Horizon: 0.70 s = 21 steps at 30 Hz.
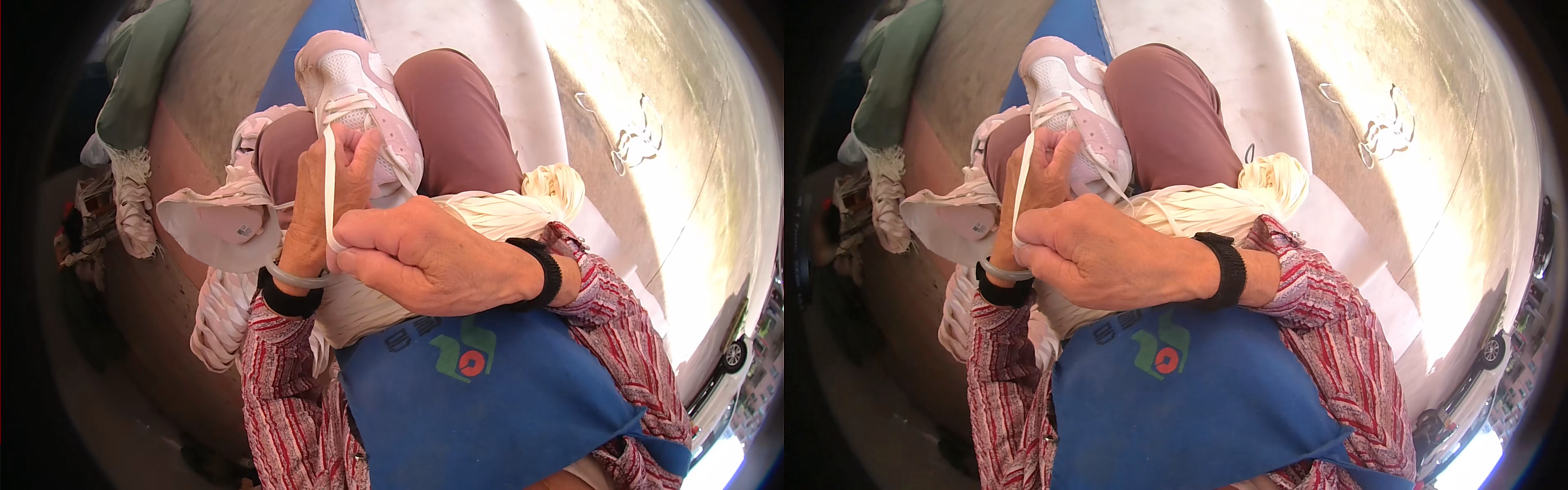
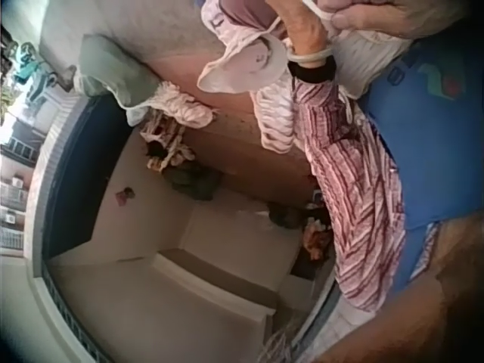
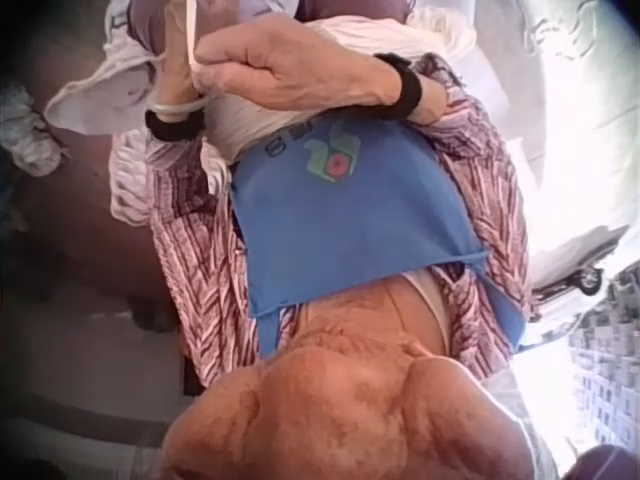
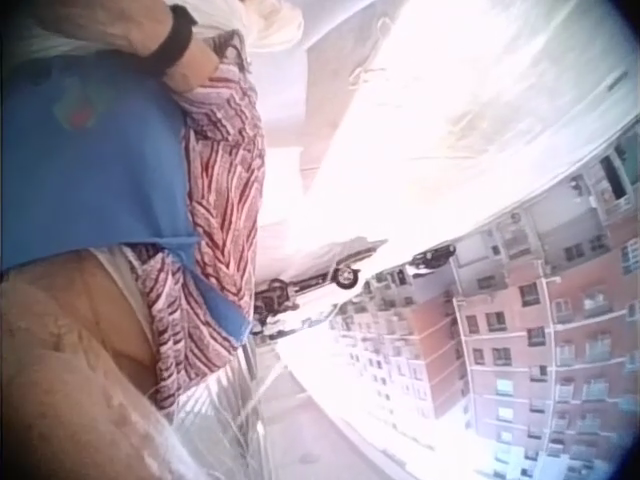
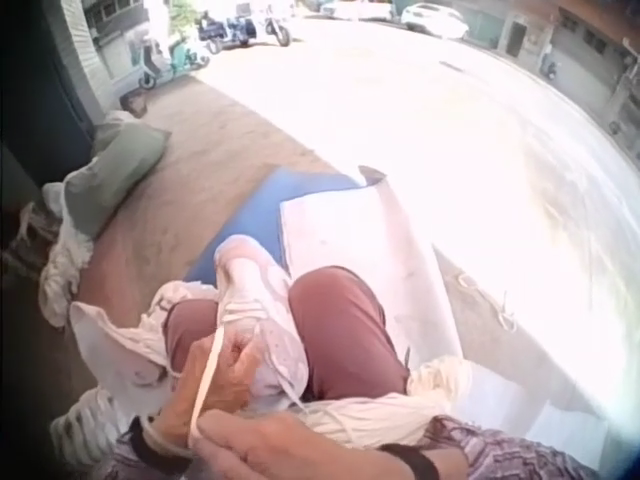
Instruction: The recorder is lacing a white and pink shoe.
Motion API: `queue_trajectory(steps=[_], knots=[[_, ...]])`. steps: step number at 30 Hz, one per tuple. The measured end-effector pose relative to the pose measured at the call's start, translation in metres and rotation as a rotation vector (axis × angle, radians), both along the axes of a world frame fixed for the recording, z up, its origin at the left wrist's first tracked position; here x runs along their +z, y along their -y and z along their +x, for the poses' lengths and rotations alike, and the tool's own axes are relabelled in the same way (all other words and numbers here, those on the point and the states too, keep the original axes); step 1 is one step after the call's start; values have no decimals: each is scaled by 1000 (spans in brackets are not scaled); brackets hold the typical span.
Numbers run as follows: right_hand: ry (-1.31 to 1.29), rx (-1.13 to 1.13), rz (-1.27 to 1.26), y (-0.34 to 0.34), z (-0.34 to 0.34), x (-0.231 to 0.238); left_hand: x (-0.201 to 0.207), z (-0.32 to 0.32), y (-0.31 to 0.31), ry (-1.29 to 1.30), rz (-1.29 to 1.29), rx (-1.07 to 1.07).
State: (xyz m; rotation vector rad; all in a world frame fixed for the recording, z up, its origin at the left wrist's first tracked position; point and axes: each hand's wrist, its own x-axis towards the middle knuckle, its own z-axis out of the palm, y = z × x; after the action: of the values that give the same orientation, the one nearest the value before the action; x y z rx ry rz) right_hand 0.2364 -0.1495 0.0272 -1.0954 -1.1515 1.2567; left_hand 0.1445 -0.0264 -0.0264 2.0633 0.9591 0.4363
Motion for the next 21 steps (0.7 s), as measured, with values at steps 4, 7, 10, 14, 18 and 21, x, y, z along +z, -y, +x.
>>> queue_trajectory(steps=[4, 7, 10, 14, 18, 21], knots=[[91, -2, 20, -1, -4, -7, 4, 7, -5, -205, 104, -56], [91, -56, 10, 2, -1, -9, 7, 13, -3, -391, 214, -81], [46, -90, 11, 5, 7, -10, 20, 9, -11, -424, 207, -125], [-77, -51, 9, 10, 32, -8, 23, -3, -21, -258, -68, -184], [-494, -238, -335, 15, 51, -8, 10, -11, -11, -25, -353, 8], [-616, -296, -320, 17, 64, -14, 8, -21, -10, 144, -592, 54]])
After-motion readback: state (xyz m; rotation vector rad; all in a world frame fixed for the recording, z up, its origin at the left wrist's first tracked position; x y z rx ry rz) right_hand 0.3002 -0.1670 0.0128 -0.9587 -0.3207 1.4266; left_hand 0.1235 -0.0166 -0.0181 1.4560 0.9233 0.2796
